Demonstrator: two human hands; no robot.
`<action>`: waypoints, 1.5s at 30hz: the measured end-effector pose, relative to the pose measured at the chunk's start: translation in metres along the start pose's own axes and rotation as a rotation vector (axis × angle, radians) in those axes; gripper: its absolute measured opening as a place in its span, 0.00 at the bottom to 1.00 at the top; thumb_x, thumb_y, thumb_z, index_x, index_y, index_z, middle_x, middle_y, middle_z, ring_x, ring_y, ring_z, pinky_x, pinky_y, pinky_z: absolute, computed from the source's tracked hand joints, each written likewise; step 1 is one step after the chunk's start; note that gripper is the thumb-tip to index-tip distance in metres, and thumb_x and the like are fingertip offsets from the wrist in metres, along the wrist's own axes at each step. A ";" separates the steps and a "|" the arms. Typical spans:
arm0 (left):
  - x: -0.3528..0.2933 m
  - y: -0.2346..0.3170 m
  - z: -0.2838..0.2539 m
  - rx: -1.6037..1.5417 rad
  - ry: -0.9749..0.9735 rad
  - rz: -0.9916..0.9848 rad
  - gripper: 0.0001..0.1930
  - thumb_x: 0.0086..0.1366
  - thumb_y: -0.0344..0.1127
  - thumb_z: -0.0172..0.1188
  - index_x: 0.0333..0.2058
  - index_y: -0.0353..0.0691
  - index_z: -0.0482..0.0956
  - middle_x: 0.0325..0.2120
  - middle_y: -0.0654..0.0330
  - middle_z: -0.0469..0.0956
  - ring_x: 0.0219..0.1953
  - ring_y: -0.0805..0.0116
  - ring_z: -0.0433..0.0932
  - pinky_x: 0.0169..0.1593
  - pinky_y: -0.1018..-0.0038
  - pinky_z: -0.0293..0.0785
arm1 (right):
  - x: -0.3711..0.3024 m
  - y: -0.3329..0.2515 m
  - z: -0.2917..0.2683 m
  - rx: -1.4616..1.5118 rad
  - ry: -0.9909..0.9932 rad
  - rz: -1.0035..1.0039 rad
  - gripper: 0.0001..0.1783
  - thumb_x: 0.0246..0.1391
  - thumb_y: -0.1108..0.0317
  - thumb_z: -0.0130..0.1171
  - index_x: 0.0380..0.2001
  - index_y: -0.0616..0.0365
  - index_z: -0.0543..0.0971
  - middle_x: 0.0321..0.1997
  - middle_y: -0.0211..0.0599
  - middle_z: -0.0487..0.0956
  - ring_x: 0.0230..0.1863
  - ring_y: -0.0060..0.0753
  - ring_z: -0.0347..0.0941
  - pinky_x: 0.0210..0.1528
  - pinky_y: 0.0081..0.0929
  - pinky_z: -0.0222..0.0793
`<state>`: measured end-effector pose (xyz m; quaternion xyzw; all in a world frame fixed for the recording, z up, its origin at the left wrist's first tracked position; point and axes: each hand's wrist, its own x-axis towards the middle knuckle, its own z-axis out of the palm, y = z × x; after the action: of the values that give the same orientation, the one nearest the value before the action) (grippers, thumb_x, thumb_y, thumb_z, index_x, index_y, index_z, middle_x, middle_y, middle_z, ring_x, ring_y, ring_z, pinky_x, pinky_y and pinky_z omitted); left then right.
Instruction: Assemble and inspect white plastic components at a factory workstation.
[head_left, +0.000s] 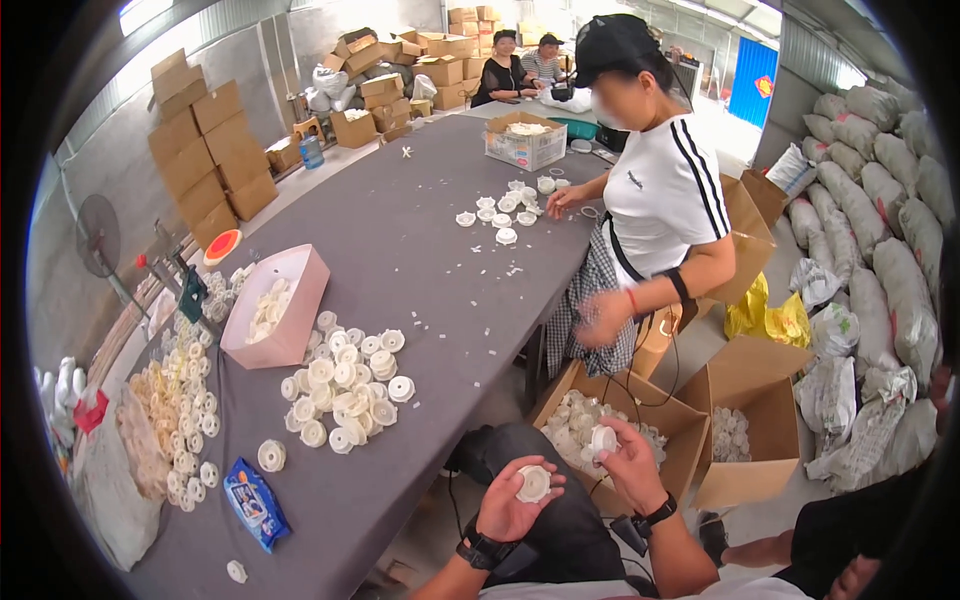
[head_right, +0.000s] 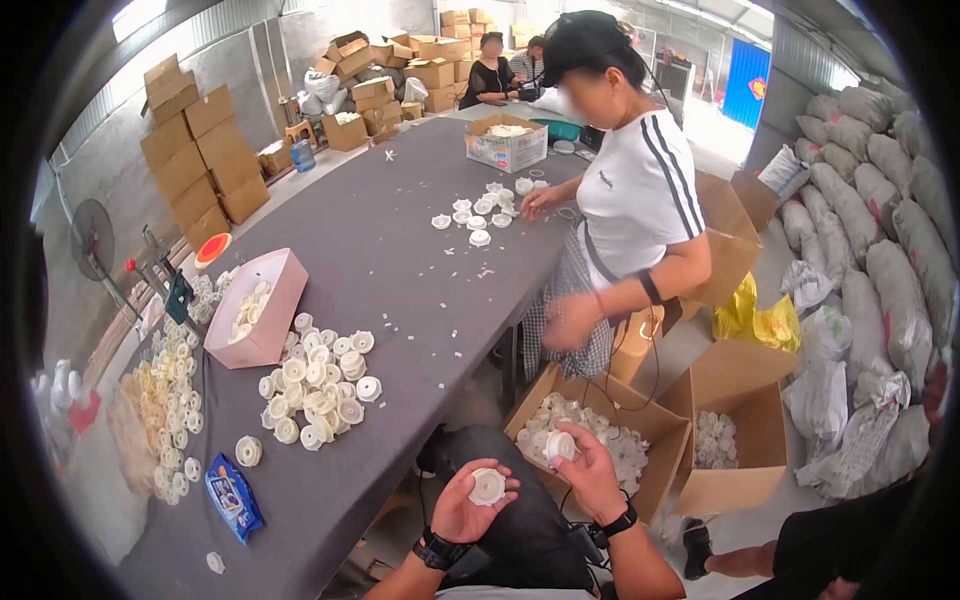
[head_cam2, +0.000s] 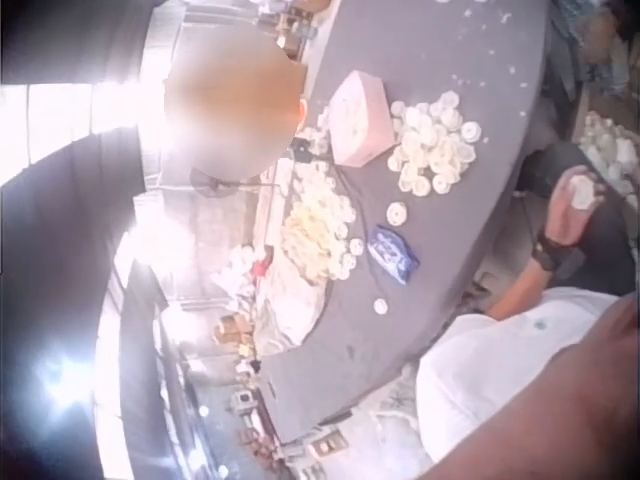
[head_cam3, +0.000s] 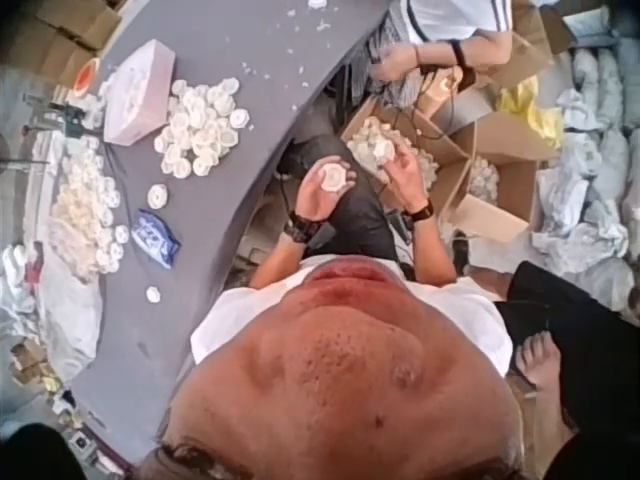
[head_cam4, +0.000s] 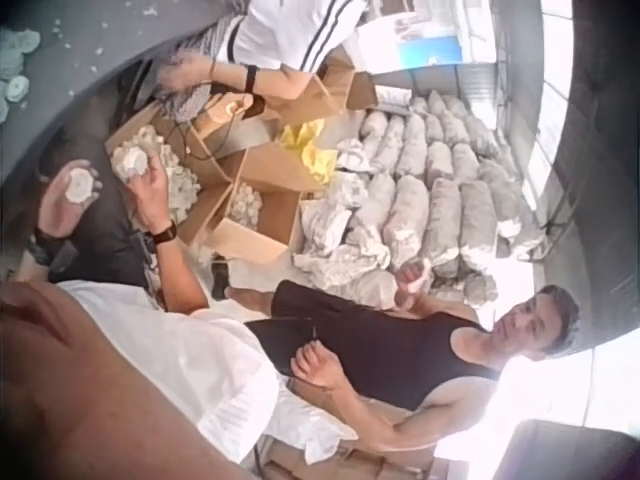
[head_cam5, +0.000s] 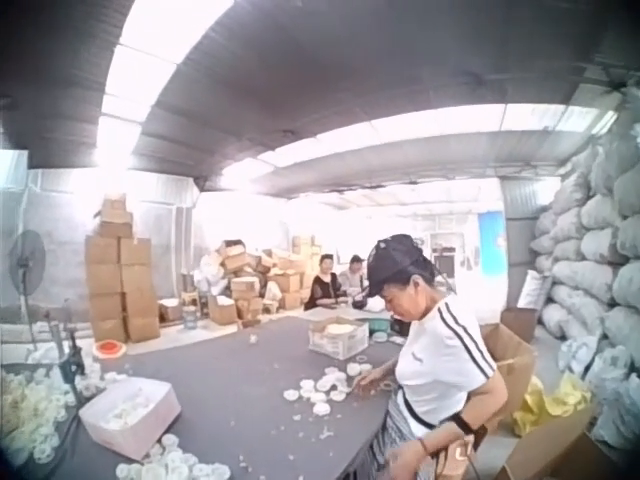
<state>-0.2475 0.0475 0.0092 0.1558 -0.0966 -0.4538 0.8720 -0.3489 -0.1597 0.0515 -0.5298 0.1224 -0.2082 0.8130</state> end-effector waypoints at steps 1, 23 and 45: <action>-0.002 0.001 -0.001 -0.001 0.008 -0.004 0.24 0.74 0.41 0.57 0.62 0.33 0.70 0.57 0.44 0.75 0.60 0.44 0.76 0.64 0.52 0.75 | 0.003 0.006 -0.008 -0.058 0.045 0.059 0.28 0.58 0.79 0.64 0.61 0.60 0.71 0.53 0.34 0.76 0.51 0.26 0.75 0.49 0.27 0.76; -0.007 -0.009 -0.011 0.066 0.054 0.036 0.24 0.75 0.43 0.59 0.63 0.37 0.68 0.57 0.45 0.76 0.59 0.45 0.78 0.65 0.50 0.75 | -0.016 0.005 0.050 -1.007 -0.328 -0.241 0.40 0.47 0.64 0.77 0.64 0.58 0.73 0.66 0.49 0.70 0.69 0.53 0.65 0.69 0.44 0.63; -0.002 -0.002 -0.011 0.027 0.019 0.015 0.17 0.77 0.36 0.56 0.59 0.35 0.71 0.56 0.49 0.76 0.57 0.54 0.79 0.61 0.54 0.79 | -0.011 -0.033 0.066 -1.073 -0.409 -0.364 0.21 0.45 0.68 0.77 0.45 0.55 0.85 0.48 0.41 0.79 0.49 0.42 0.77 0.52 0.34 0.74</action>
<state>-0.2465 0.0499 -0.0021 0.1712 -0.0956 -0.4443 0.8741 -0.3376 -0.1129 0.1081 -0.9078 -0.0411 -0.1469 0.3906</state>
